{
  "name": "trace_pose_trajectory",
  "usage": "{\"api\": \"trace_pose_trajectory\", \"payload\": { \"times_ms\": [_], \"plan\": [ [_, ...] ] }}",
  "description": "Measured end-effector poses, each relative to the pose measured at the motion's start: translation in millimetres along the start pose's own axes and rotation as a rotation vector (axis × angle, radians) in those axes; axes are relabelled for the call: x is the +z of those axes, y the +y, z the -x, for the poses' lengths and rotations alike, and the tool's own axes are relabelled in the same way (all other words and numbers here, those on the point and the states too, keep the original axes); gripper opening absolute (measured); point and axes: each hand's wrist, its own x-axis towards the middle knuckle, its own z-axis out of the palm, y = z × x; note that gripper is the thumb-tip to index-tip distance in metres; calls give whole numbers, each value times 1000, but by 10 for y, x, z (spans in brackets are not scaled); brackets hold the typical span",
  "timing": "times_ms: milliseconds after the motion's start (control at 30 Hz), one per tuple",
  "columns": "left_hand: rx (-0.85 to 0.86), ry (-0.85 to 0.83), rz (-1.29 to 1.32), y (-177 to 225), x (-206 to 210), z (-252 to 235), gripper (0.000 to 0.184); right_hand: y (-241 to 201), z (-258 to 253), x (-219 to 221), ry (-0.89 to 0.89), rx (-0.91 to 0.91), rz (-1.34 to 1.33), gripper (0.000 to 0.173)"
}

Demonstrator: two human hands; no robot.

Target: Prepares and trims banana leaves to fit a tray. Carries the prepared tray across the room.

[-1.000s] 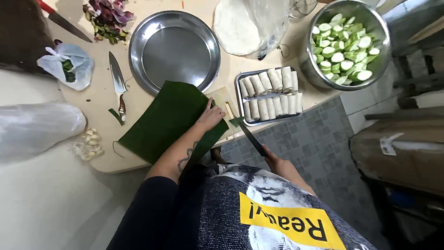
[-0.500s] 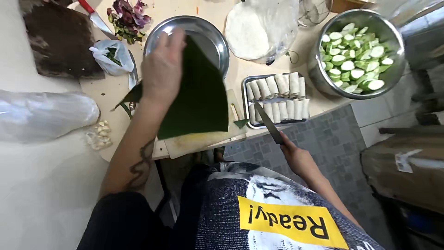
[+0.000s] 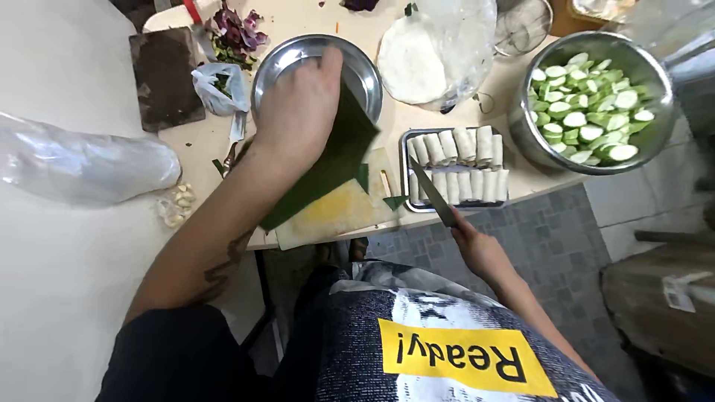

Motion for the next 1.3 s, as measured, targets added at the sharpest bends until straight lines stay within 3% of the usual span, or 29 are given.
{"api": "trace_pose_trajectory", "payload": {
  "times_ms": [200,333,400,533,667,767,867,967,1067,1200,1300],
  "plan": [
    [2,147,-41,-63,-604,178,36,-430,-408,607,-196,-164,-124,53],
    [69,180,-4,-40,-711,335,33,-293,-714,1138,-128,-277,-262,44],
    [82,155,15,-35,-679,347,30,-242,-799,1093,-139,-212,-247,53],
    [-26,106,158,-90,-591,253,29,-101,-1037,971,-29,-61,-291,53],
    [-291,128,368,-425,-517,175,30,-11,-994,899,30,-82,-336,54],
    [-639,161,489,-1008,-236,273,38,218,-765,958,9,-160,-300,54],
    [-964,203,592,-1732,372,545,45,649,-400,1027,-55,-156,-160,53],
    [-1171,205,681,-2118,991,900,45,1075,-108,1052,-149,-95,-23,53],
    [-1272,150,658,-2444,1554,1146,40,1207,-63,1048,-144,-74,21,53],
    [-1232,-151,371,-2472,1860,1299,38,883,-357,908,-141,-45,35,53],
    [-1124,-99,323,-2330,1912,1298,37,568,-606,846,-96,-54,4,53]
  ]
}}
